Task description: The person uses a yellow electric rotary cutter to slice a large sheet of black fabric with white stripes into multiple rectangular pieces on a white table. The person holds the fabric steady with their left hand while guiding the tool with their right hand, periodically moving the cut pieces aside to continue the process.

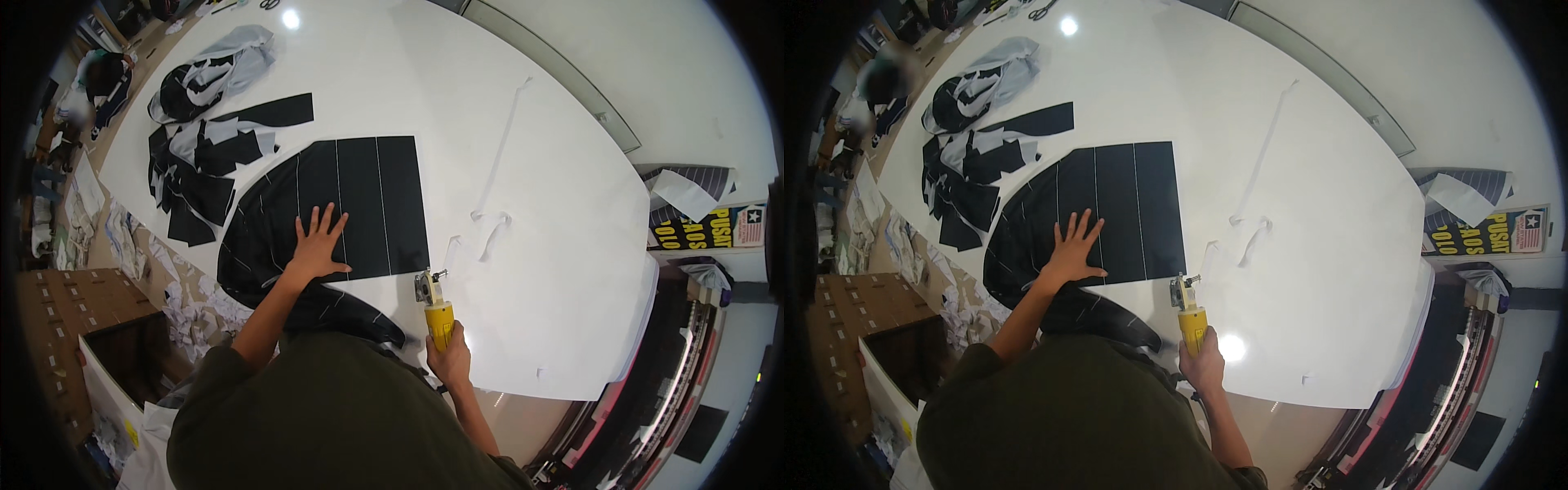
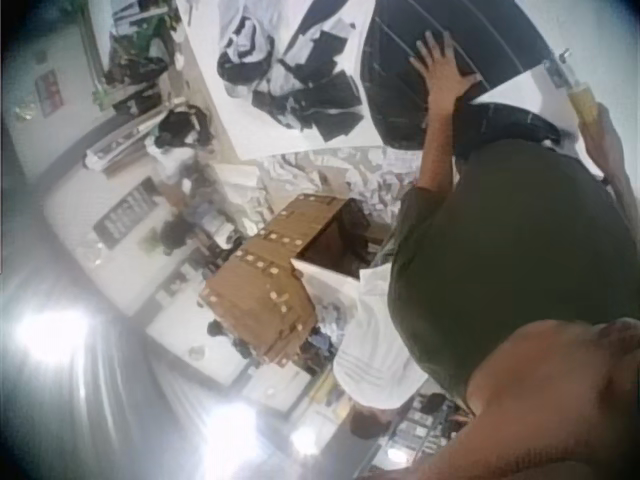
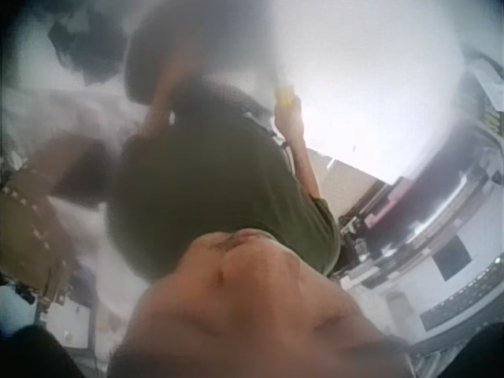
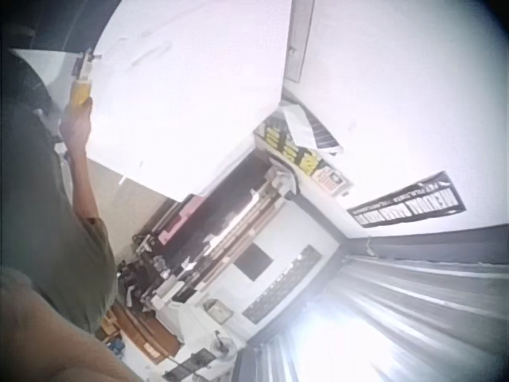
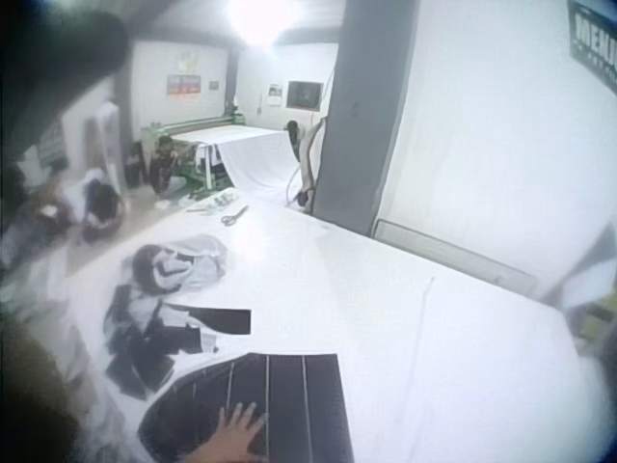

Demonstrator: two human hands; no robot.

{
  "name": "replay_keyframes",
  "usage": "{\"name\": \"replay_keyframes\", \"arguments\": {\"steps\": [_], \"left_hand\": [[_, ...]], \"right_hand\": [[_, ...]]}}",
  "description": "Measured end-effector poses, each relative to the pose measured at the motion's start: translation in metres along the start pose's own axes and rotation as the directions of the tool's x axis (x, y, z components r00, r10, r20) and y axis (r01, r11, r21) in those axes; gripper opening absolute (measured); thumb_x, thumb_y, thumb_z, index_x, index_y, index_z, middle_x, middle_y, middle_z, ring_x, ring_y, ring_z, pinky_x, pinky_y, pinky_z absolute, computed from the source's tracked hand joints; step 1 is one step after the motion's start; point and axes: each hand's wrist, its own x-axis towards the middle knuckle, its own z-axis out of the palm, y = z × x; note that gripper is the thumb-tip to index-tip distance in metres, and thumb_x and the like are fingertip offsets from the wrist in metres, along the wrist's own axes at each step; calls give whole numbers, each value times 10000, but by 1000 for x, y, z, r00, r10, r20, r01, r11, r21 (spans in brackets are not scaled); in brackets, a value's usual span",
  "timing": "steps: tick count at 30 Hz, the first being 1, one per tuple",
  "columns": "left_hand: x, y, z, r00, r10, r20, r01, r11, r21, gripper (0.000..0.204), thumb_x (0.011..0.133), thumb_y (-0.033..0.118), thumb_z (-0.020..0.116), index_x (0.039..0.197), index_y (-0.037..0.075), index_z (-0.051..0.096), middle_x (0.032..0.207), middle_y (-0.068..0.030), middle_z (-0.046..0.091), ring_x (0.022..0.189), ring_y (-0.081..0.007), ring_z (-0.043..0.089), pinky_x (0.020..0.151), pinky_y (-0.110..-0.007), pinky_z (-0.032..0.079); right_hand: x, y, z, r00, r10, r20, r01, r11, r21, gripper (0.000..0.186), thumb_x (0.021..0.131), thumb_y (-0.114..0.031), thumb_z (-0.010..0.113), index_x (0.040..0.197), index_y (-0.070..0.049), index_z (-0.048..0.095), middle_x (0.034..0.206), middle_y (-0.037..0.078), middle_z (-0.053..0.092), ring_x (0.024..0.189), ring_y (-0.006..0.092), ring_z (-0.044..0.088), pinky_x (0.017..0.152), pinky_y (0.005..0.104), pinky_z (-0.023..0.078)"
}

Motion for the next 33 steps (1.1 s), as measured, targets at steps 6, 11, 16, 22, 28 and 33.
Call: {"name": "replay_keyframes", "arguments": {"steps": [6, 11, 16, 22, 28, 33], "left_hand": [[-3, 0, 12, 994, -7, 107, 7, 1000, -4, 1476, 499, 600, 978, 1697, 249, 191, 1765, -184, -4, 1600, -506, -47, 1157, -845, 57], [-4, -5, 9, 993, 15, 119, -14, 1000, -11, 1496, 474, 591, 991, 1697, 257, 197, 1768, -176, -14, 1607, -484, -58, 1175, -828, 38], [-5, -6, 10, 992, 0, 123, 1, 1000, -14, 1504, 463, 581, 995, 1697, 262, 196, 1771, -165, -15, 1609, -475, -71, 1181, -819, 17], [-4, -9, 13, 994, 10, 113, -7, 999, -32, 1499, 463, 584, 994, 1696, 271, 200, 1772, -161, -18, 1610, -469, -83, 1182, -815, 1], [-5, -11, 14, 995, 16, 102, -11, 999, -50, 1495, 466, 574, 994, 1697, 271, 201, 1773, -161, -18, 1611, -465, -86, 1181, -812, -17], [-6, -8, 9, 993, 13, 115, -6, 998, -64, 1484, 474, 552, 996, 1696, 262, 206, 1774, -157, -18, 1611, -462, -87, 1186, -804, -24]], "right_hand": [[-32, 27, 9, 1000, 1, -27, -2, 1000, -29, 627, 921, -218, 758, 1364, 51, 405, 1102, 357, 647, 950, 562, 664, 780, 559, 563], [-26, 27, 24, 998, -25, -59, 26, 1000, 15, 591, 931, -202, 739, 1335, 67, 402, 1092, 380, 639, 967, 571, 653, 793, 567, 553], [5, 13, 27, 999, 5, -37, -6, 999, -46, 615, 945, -241, 703, 1365, 77, 385, 1189, 358, 619, 1014, 549, 658, 836, 578, 559], [14, 5, 17, 999, -18, -27, 16, 998, -53, 609, 943, -234, 697, 1356, 74, 374, 1165, 374, 621, 982, 562, 659, 826, 580, 561], [26, 1, 14, 998, -49, -35, 48, 998, -28, 507, 940, -196, 710, 1241, 66, 397, 1028, 418, 641, 942, 605, 643, 799, 593, 541], [40, 3, 14, 997, -70, -7, 70, 997, -44, 557, 943, -228, 703, 1298, 70, 395, 1121, 388, 629, 971, 571, 652, 810, 577, 554]]}}
